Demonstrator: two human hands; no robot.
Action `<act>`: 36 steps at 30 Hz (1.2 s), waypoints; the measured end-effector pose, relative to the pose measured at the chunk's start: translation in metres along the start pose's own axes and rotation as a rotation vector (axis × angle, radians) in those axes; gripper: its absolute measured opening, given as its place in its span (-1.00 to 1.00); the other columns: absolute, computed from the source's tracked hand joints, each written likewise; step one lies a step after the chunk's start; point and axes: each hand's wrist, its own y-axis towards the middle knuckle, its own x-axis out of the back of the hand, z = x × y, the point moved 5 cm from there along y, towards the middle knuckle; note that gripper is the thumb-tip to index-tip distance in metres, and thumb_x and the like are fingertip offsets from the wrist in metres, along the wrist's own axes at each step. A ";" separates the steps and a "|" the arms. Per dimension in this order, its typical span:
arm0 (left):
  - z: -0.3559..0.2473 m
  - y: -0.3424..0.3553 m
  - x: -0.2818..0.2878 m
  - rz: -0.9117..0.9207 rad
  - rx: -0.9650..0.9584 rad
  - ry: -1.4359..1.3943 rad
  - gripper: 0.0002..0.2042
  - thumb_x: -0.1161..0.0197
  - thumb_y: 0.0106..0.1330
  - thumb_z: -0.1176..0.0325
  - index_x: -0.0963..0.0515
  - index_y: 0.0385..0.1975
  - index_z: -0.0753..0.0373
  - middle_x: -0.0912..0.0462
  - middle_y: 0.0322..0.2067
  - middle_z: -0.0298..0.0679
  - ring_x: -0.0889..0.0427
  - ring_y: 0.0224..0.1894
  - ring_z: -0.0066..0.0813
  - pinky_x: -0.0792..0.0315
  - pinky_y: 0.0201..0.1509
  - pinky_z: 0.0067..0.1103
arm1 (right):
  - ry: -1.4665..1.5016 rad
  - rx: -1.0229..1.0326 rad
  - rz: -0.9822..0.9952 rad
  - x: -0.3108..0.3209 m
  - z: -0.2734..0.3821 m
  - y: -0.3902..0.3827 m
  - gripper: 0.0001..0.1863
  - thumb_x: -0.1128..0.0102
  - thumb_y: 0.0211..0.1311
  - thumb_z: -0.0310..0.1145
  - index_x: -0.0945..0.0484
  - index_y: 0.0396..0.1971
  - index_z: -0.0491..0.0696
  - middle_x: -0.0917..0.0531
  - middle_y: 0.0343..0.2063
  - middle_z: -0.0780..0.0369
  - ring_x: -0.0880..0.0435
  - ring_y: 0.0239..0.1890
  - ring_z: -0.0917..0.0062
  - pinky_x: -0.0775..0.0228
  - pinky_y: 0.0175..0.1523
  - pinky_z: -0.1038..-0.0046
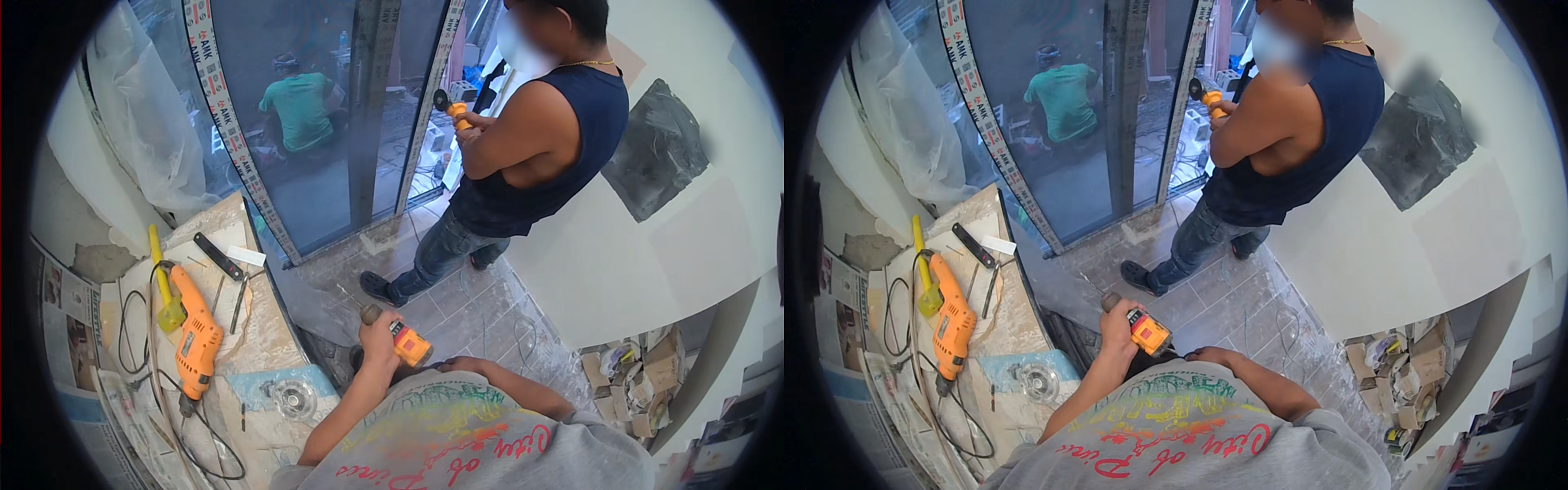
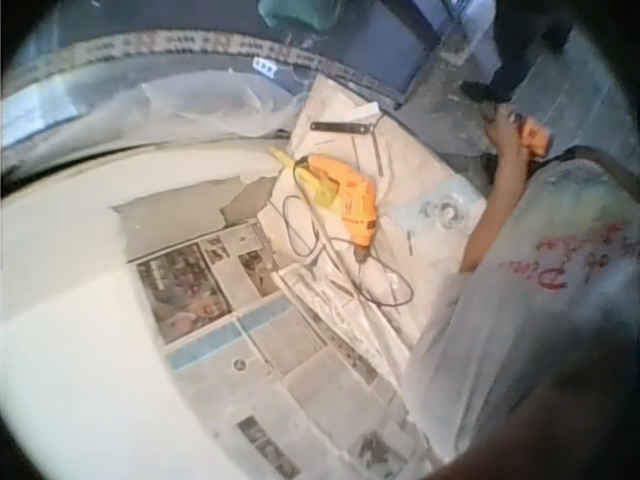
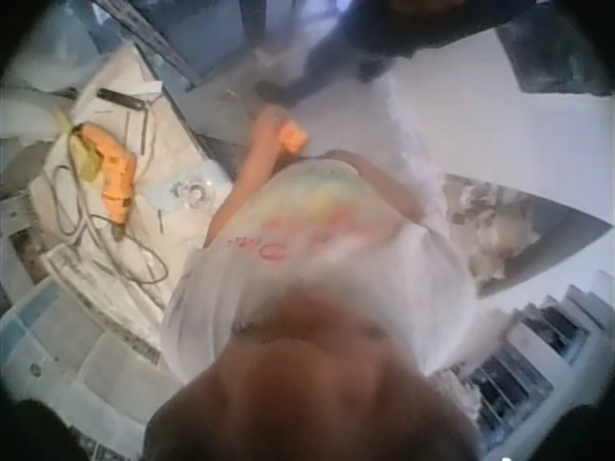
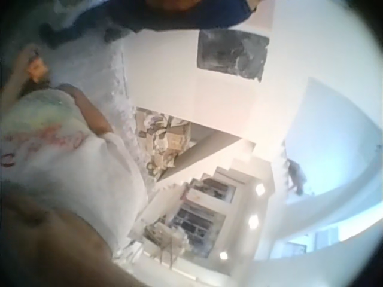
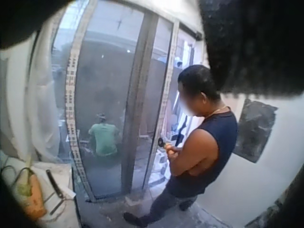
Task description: Drilling holes into a metal profile or frame using a cordless power drill.
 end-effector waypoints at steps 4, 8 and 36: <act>-0.003 0.002 -0.001 0.017 -0.023 0.032 -0.92 -0.15 0.08 0.51 -0.41 -0.46 0.35 -0.55 -0.54 -0.12 -0.58 -0.54 -0.32 -0.53 -0.44 -0.42 | 0.025 -0.062 0.016 0.000 -0.002 0.000 -0.47 0.15 0.33 0.07 -0.46 0.17 0.10 -0.46 0.17 0.10 -0.38 0.23 0.23 -0.17 0.31 0.31; -0.004 -0.003 -0.003 0.013 -0.005 0.007 -0.92 -0.17 0.05 0.51 -0.44 -0.46 0.33 -0.54 -0.54 -0.17 -0.57 -0.54 -0.38 -0.49 -0.44 -0.48 | -0.065 0.003 0.025 0.001 -0.003 0.003 -0.47 0.16 0.33 0.07 -0.44 0.18 0.13 -0.44 0.18 0.11 -0.36 0.25 0.23 -0.15 0.33 0.31; -0.001 0.000 -0.005 0.028 -0.011 0.047 -0.91 -0.14 0.06 0.51 -0.42 -0.47 0.37 -0.55 -0.54 -0.10 -0.58 -0.53 -0.29 -0.53 -0.41 -0.41 | -0.008 0.036 -0.028 0.003 -0.015 0.014 -0.34 0.03 0.23 0.14 -0.45 0.14 -0.07 -0.50 0.11 0.02 -0.43 0.19 0.20 -0.21 0.27 0.29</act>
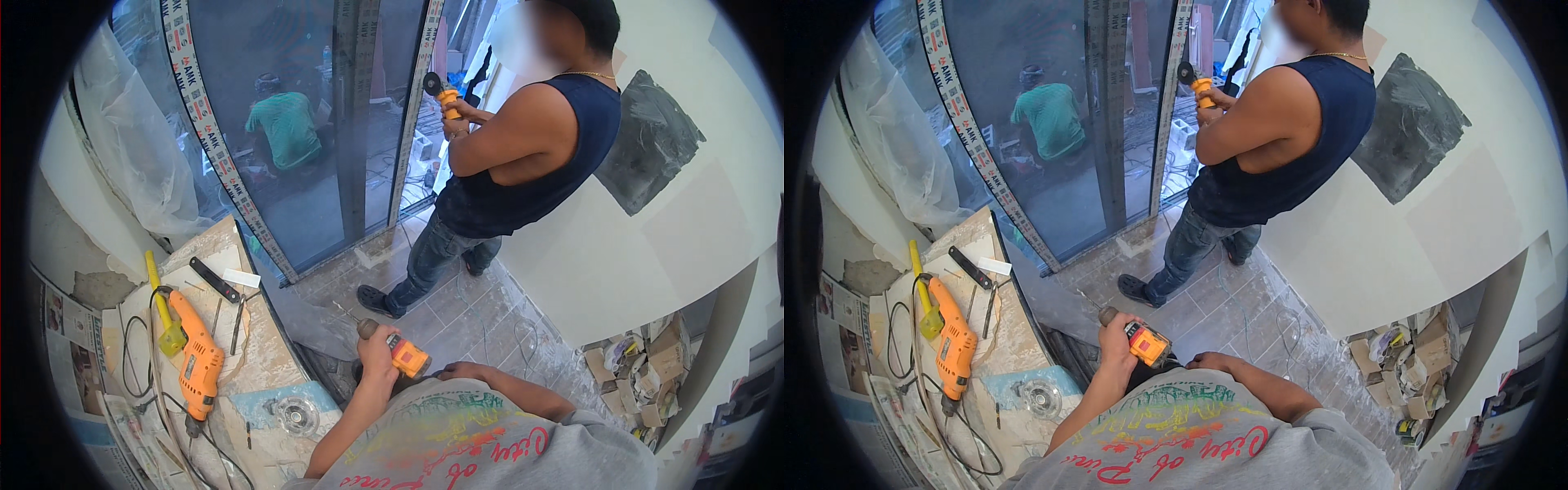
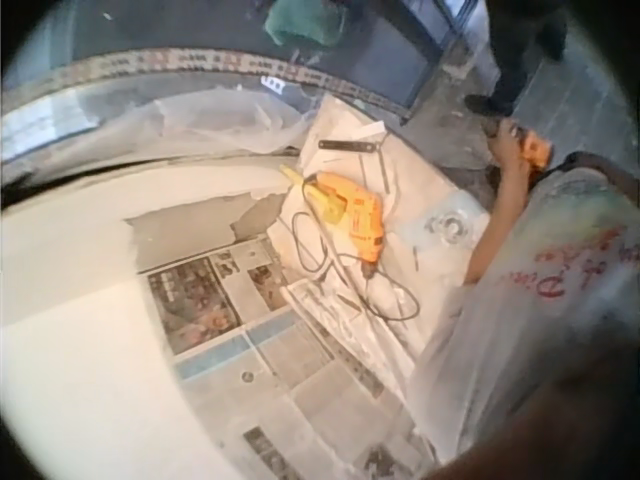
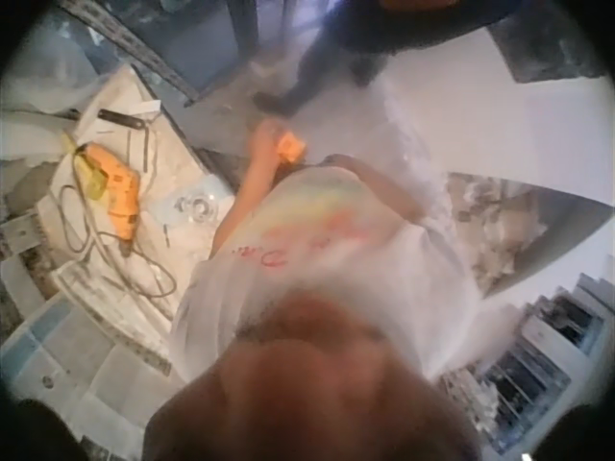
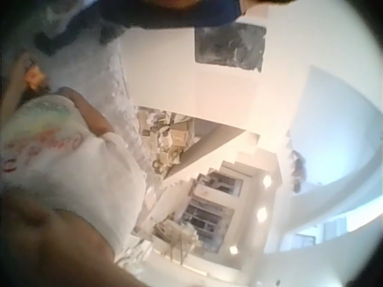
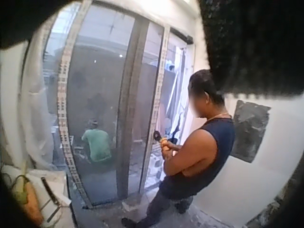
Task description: Drilling holes into a metal profile or frame using a cordless power drill.
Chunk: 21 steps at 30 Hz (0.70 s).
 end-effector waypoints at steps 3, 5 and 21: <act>-0.002 -0.001 0.000 -0.005 -0.007 0.002 -0.91 -0.14 0.06 0.51 -0.43 -0.47 0.37 -0.55 -0.54 -0.09 -0.58 -0.53 -0.28 -0.53 -0.41 -0.41 | -0.052 0.050 -0.003 0.003 0.011 -0.010 -0.34 0.01 0.22 0.14 -0.45 0.13 -0.08 -0.51 0.09 0.02 -0.45 0.17 0.21 -0.23 0.25 0.30; -0.001 0.001 0.005 -0.014 -0.015 0.008 -0.91 -0.14 0.06 0.51 -0.43 -0.47 0.37 -0.56 -0.53 -0.09 -0.58 -0.52 -0.29 -0.53 -0.40 -0.41 | -0.099 0.082 -0.003 0.003 0.020 -0.014 -0.34 0.01 0.22 0.13 -0.45 0.13 -0.09 -0.52 0.08 0.02 -0.46 0.16 0.21 -0.24 0.25 0.30; -0.002 -0.003 -0.001 0.004 0.019 0.023 -0.90 -0.15 0.07 0.49 -0.43 -0.46 0.37 -0.57 -0.52 -0.09 -0.59 -0.52 -0.30 -0.52 -0.40 -0.42 | -0.175 0.060 0.046 0.002 0.018 -0.016 -0.54 0.16 0.34 -0.02 -0.47 0.15 0.18 -0.45 0.14 0.07 -0.39 0.20 0.16 -0.20 0.30 0.27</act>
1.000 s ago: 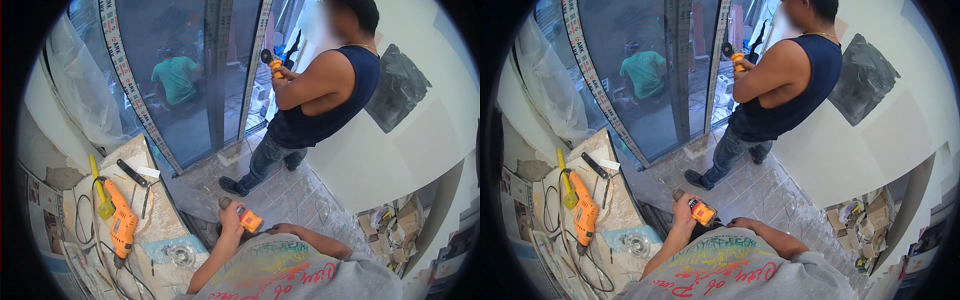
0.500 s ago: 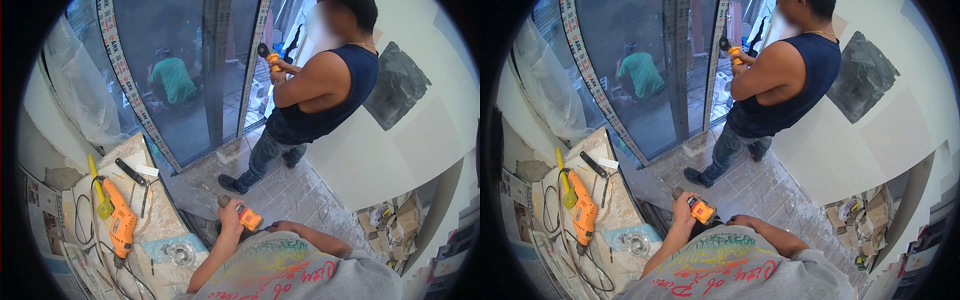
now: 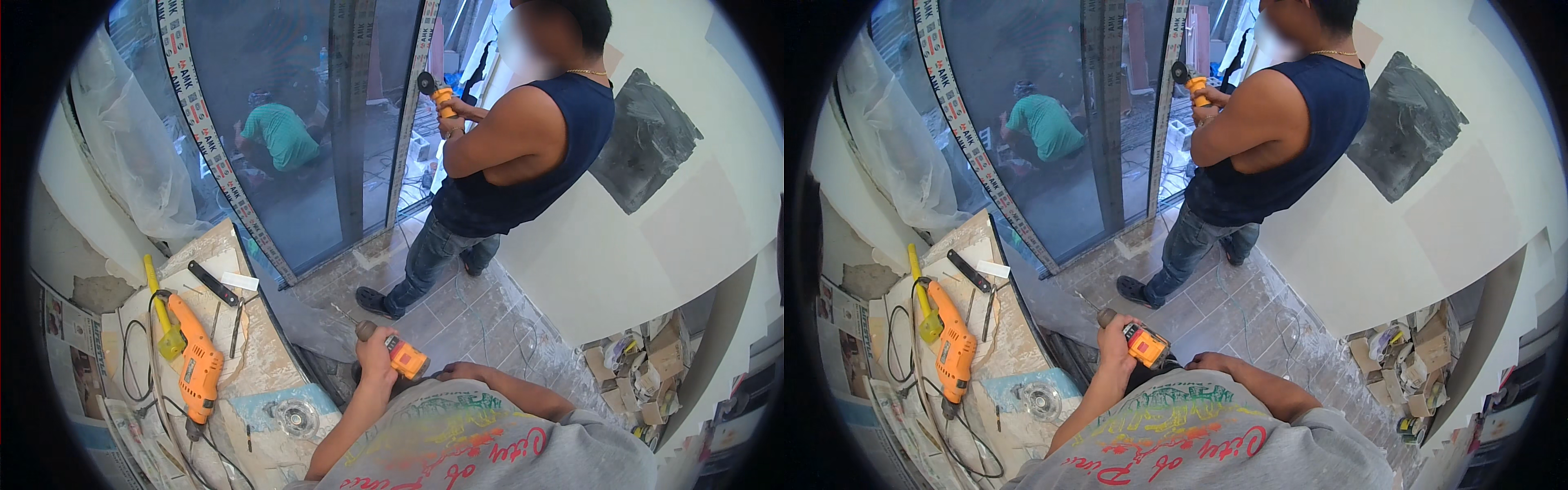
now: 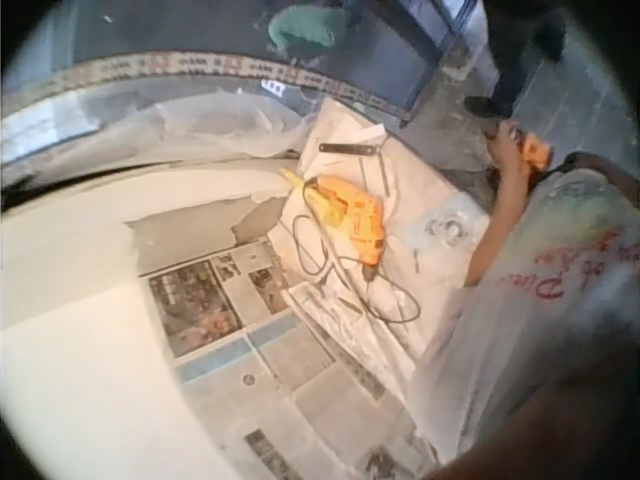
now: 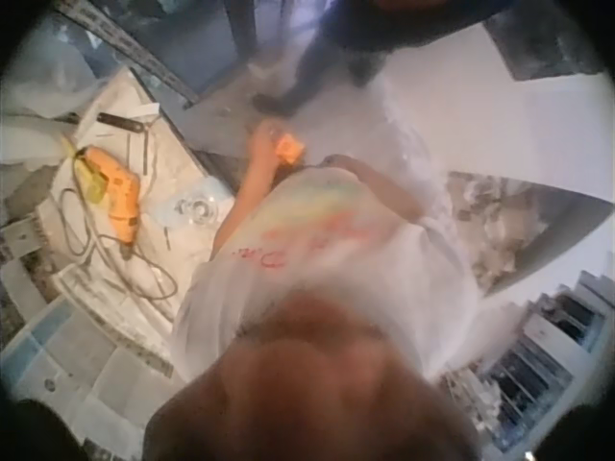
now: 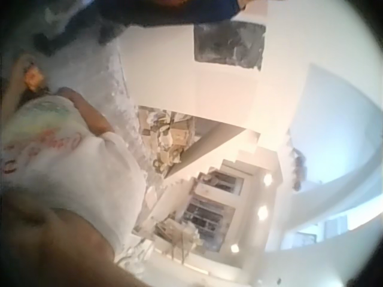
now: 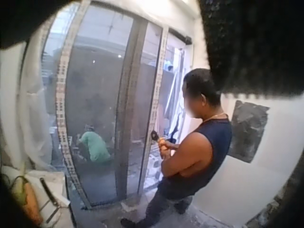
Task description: Drilling holes into a metal profile or frame using a cordless power drill.
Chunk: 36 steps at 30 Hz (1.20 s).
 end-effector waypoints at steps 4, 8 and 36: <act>0.001 0.001 0.001 -0.011 -0.004 -0.021 -0.91 -0.15 0.06 0.50 -0.43 -0.46 0.37 -0.57 -0.52 -0.09 -0.58 -0.52 -0.30 -0.52 -0.39 -0.42 | 0.096 0.036 -0.057 0.005 0.002 -0.003 -0.34 -0.02 0.20 0.13 -0.47 0.12 -0.09 -0.54 0.06 0.01 -0.48 0.14 0.22 -0.26 0.23 0.32; 0.002 0.003 0.002 -0.007 -0.013 -0.001 -0.90 -0.15 0.06 0.50 -0.43 -0.45 0.36 -0.57 -0.52 -0.10 -0.58 -0.52 -0.30 -0.52 -0.40 -0.42 | 0.181 -0.060 -0.077 0.004 -0.003 0.001 -0.34 -0.02 0.20 0.13 -0.47 0.11 -0.09 -0.54 0.06 0.01 -0.48 0.14 0.21 -0.26 0.23 0.32; 0.002 0.003 0.001 -0.027 -0.012 -0.015 -0.90 -0.16 0.07 0.53 -0.39 -0.44 0.33 -0.55 -0.54 -0.12 -0.58 -0.54 -0.32 -0.54 -0.44 -0.42 | 0.187 -0.072 -0.088 0.002 -0.012 0.009 -0.34 -0.02 0.20 0.14 -0.49 0.09 -0.11 -0.53 0.06 -0.01 -0.47 0.15 0.19 -0.25 0.24 0.31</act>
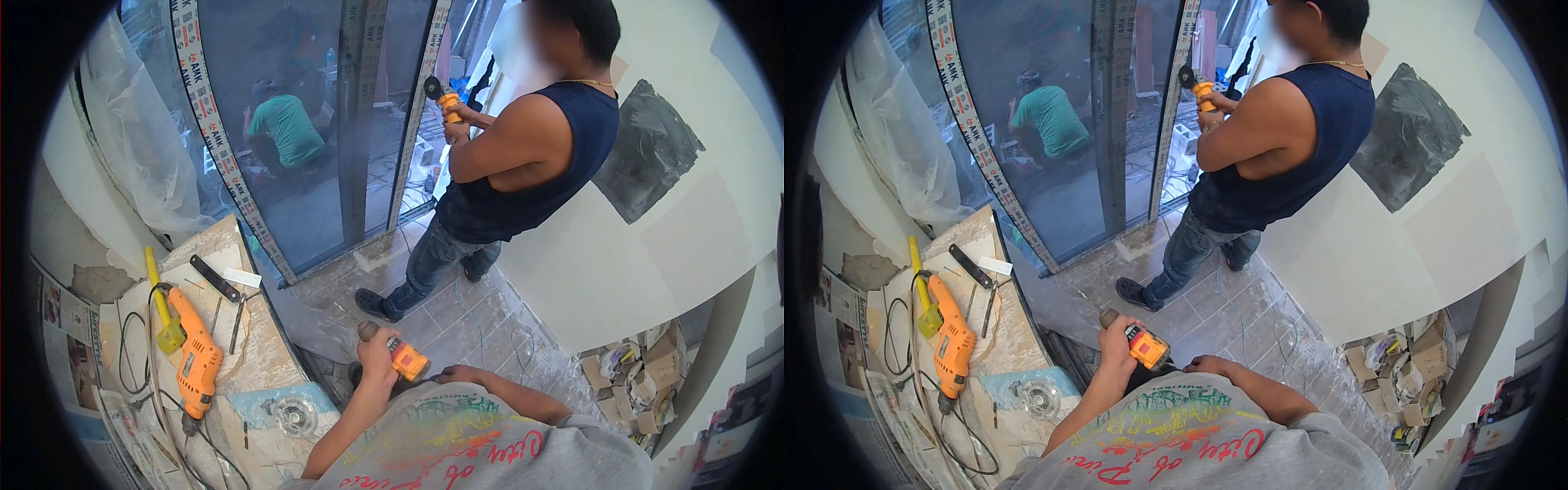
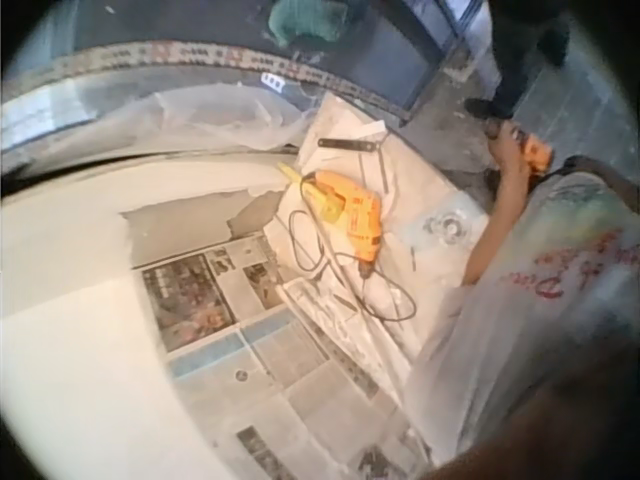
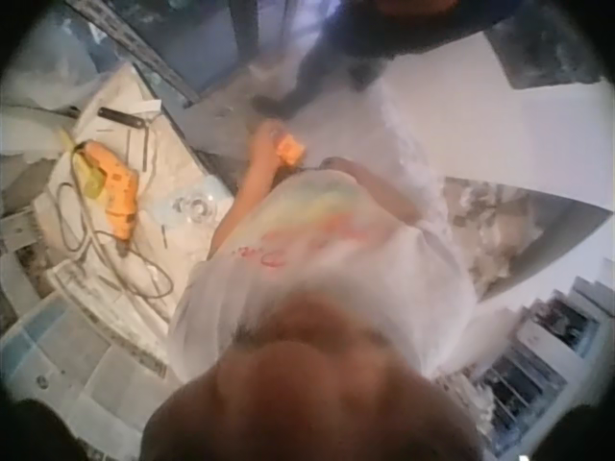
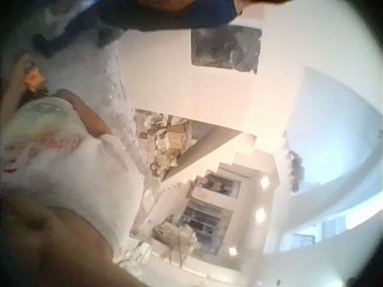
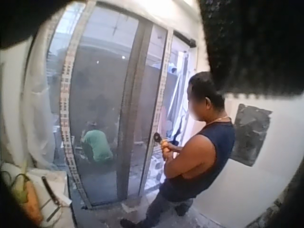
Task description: Drilling holes into a metal profile or frame using a cordless power drill.
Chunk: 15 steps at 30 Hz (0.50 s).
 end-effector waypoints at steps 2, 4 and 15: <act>0.003 0.003 0.002 0.001 0.000 -0.008 -0.90 -0.16 0.07 0.53 -0.39 -0.44 0.33 -0.55 -0.53 -0.12 -0.58 -0.55 -0.32 -0.54 -0.44 -0.41 | -0.010 0.012 0.000 0.001 0.000 0.000 -0.34 -0.02 0.19 0.14 -0.49 0.09 -0.11 -0.53 0.06 -0.01 -0.47 0.15 0.19 -0.25 0.24 0.31; 0.004 0.006 0.003 0.004 0.001 -0.011 -0.90 -0.16 0.07 0.53 -0.40 -0.45 0.34 -0.55 -0.53 -0.12 -0.58 -0.55 -0.32 -0.54 -0.44 -0.41 | -0.131 0.103 0.026 -0.001 0.002 0.001 -0.43 0.02 0.25 0.11 -0.52 0.09 0.03 -0.51 0.10 0.06 -0.45 0.16 0.20 -0.24 0.26 0.32; 0.002 0.002 0.000 0.010 -0.018 -0.031 -0.90 -0.15 0.07 0.53 -0.39 -0.45 0.33 -0.55 -0.53 -0.12 -0.58 -0.53 -0.32 -0.54 -0.42 -0.41 | -0.031 0.036 -0.006 0.001 0.001 0.001 -0.33 -0.02 0.21 0.14 -0.48 0.10 -0.12 -0.55 0.04 -0.01 -0.49 0.12 0.18 -0.27 0.22 0.30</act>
